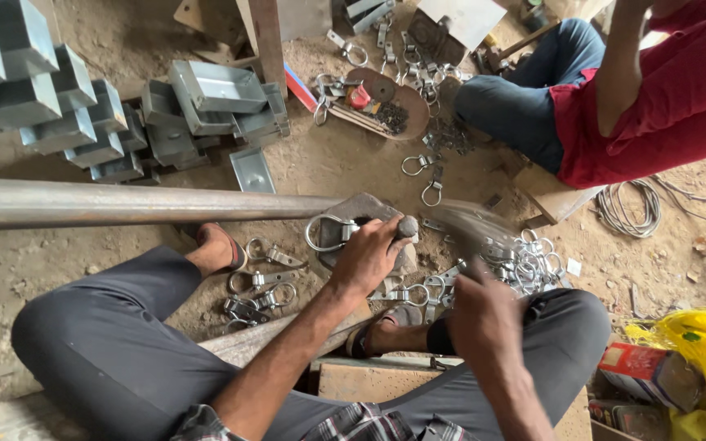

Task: The person sits on the ground and uses a hammer to strike metal parts placed on a stone anvil. They repeatedly pick up small metal pieces, position them on the anvil, and hit them with the hammer. Another person is visible in the background performing a similar task.

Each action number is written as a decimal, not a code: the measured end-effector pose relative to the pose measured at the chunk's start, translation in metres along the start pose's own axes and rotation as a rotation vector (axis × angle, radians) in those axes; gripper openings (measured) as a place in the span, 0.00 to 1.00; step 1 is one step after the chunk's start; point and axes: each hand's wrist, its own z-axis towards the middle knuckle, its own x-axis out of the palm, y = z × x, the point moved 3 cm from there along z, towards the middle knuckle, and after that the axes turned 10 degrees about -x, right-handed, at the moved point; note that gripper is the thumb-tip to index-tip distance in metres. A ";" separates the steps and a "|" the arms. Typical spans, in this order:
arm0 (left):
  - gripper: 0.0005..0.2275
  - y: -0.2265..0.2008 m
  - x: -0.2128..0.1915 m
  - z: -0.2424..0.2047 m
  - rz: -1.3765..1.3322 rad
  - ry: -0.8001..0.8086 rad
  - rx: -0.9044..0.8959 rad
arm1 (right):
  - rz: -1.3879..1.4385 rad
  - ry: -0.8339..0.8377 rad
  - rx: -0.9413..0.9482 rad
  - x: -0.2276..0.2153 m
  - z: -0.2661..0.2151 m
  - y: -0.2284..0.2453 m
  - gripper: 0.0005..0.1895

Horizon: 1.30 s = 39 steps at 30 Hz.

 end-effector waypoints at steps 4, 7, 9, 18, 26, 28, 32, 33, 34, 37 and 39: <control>0.12 -0.007 -0.016 -0.001 0.012 -0.008 -0.054 | 0.167 -0.126 0.027 0.012 -0.040 -0.019 0.13; 0.09 -0.013 -0.016 -0.002 -0.034 -0.064 0.067 | 0.480 -0.127 0.275 0.021 -0.098 -0.064 0.16; 0.09 -0.012 -0.024 -0.012 -0.055 -0.157 0.166 | 0.591 -0.147 0.497 0.035 -0.133 -0.098 0.19; 0.08 -0.005 -0.045 -0.011 -0.417 -0.233 0.029 | 0.914 -0.467 0.813 0.062 -0.212 -0.174 0.29; 0.08 -0.005 -0.038 -0.012 -0.292 -0.124 -0.196 | 0.988 -0.270 0.930 0.029 -0.175 -0.139 0.29; 0.08 -0.003 -0.036 -0.014 -0.268 -0.110 -0.218 | 0.969 -0.242 0.944 0.028 -0.171 -0.133 0.29; 0.09 -0.003 -0.034 -0.017 -0.306 -0.102 -0.146 | 0.975 -0.215 0.939 0.026 -0.170 -0.131 0.29; 0.09 -0.004 -0.034 -0.018 -0.326 -0.104 -0.103 | 0.970 -0.214 0.941 0.025 -0.170 -0.132 0.29; 0.09 -0.002 -0.033 -0.019 -0.280 -0.077 -0.162 | 0.994 -0.217 0.929 0.025 -0.170 -0.132 0.29; 0.09 0.001 -0.031 -0.021 -0.203 -0.041 -0.215 | 1.036 -0.219 0.896 0.026 -0.169 -0.132 0.29; 0.08 -0.001 -0.031 -0.021 -0.235 -0.083 -0.084 | 1.025 -0.213 0.878 0.025 -0.168 -0.132 0.30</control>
